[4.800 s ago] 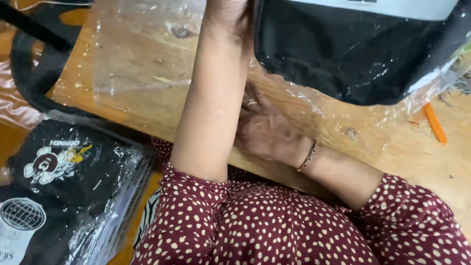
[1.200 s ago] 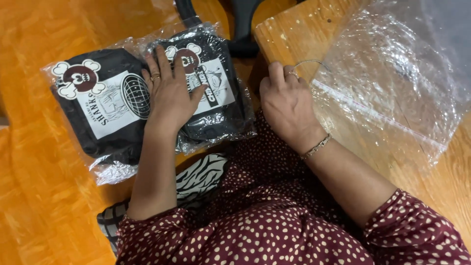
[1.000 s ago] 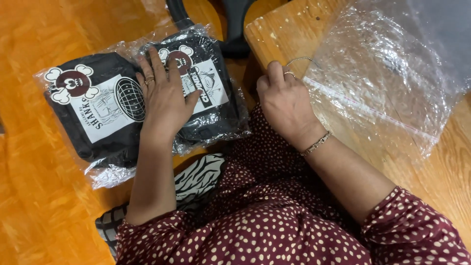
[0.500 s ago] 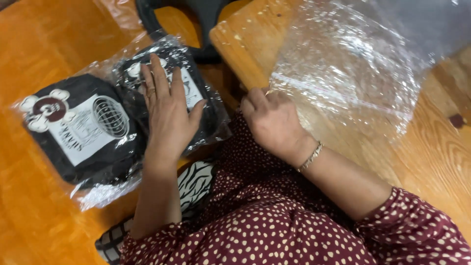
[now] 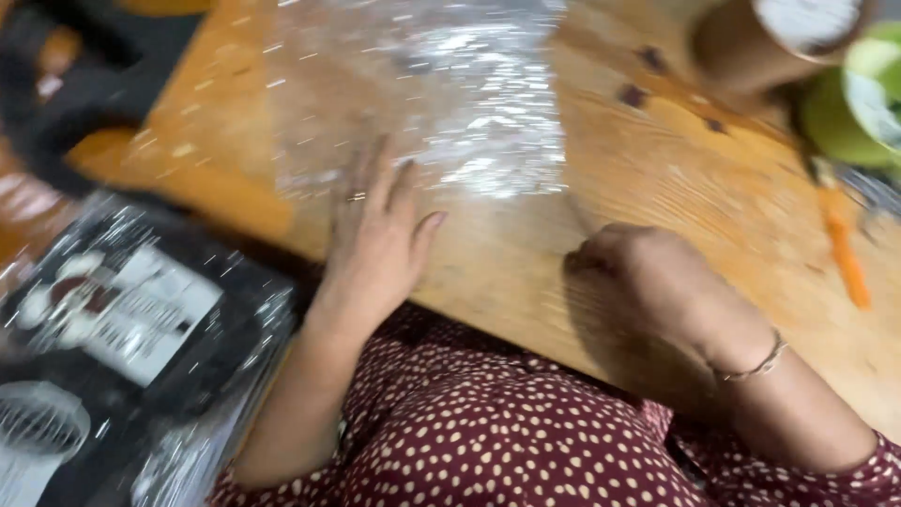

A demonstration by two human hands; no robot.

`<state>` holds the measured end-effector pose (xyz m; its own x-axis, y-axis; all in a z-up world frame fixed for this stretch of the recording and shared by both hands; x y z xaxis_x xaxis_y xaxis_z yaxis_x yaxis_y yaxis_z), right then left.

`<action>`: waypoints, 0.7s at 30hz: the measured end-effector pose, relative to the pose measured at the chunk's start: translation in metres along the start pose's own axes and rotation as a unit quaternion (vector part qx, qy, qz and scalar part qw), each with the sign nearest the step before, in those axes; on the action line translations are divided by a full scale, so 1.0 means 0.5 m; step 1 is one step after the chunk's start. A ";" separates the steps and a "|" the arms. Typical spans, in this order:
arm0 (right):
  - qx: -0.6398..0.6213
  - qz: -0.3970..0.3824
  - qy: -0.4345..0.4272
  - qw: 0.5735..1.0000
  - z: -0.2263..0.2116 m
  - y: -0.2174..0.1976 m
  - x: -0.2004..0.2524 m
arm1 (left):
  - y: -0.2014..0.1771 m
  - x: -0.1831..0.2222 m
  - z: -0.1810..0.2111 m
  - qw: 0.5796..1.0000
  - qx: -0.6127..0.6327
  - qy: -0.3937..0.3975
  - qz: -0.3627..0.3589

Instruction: Wrapping a bag in plastic film and cleaning another bag with a brush at a packing station.

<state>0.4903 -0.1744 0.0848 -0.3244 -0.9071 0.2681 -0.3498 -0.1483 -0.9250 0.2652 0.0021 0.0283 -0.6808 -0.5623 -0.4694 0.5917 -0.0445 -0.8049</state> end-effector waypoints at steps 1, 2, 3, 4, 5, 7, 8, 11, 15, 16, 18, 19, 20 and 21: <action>-0.002 0.006 0.066 0.998 0.043 -0.012 0.020 | 0.012 -0.013 0.009 0.999 -0.034 -0.005 -0.028; -0.006 0.014 0.092 0.996 0.104 -0.010 0.040 | 0.023 -0.017 0.017 0.999 -0.019 0.018 -0.033; 0.020 0.048 0.121 0.991 0.165 -0.007 0.061 | 0.033 -0.023 0.022 0.999 -0.027 0.008 -0.041; 0.047 0.080 0.150 0.984 0.225 -0.004 0.086 | 0.043 -0.029 0.026 0.998 -0.037 -0.002 -0.048; 0.043 0.085 0.172 0.980 0.274 -0.007 0.105 | 0.049 -0.034 0.035 0.998 -0.026 0.017 -0.054; 0.124 0.109 0.258 0.952 0.371 -0.012 0.151 | 0.059 -0.044 0.047 0.995 -0.060 -0.001 -0.076; 0.122 0.114 0.278 0.946 0.414 -0.013 0.173 | 0.063 -0.053 0.059 0.995 -0.050 0.018 -0.079; 0.116 0.191 0.287 0.931 0.532 -0.019 0.232 | 0.072 -0.079 0.100 0.994 -0.038 0.049 -0.093; 0.114 0.401 0.185 0.890 0.619 -0.032 0.264 | 0.087 -0.113 0.180 0.986 0.007 0.128 -0.106; 0.091 0.444 0.171 0.875 0.629 -0.038 0.265 | 0.088 -0.120 0.202 0.981 0.026 0.152 -0.119; 0.005 0.464 0.146 0.874 0.618 -0.048 0.246 | 0.101 -0.132 0.243 0.973 0.035 0.184 -0.132; -0.080 0.478 0.108 0.868 0.611 -0.053 0.234 | 0.107 -0.135 0.262 0.967 0.041 0.205 -0.143; -0.081 0.482 0.115 0.865 0.615 -0.050 0.231 | 0.110 -0.140 0.283 0.965 0.042 0.213 -0.145; -0.078 0.483 0.111 0.865 0.618 -0.044 0.226 | 0.113 -0.143 0.303 0.959 0.042 0.235 -0.154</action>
<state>0.7327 -0.3954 0.0525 -0.6861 -0.4785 -0.5480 0.0694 0.7068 -0.7040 0.4125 -0.0853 0.0712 -0.9367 -0.0776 -0.3413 0.3499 -0.2266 -0.9090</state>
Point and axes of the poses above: each hand's wrist, its own x-axis away from the middle knuckle, its own y-axis out of the palm, z = x × y, the point moved 1 cm from there along -x, towards the middle knuckle, and after that the axes turned 9 degrees about z, right-handed, at the moved point
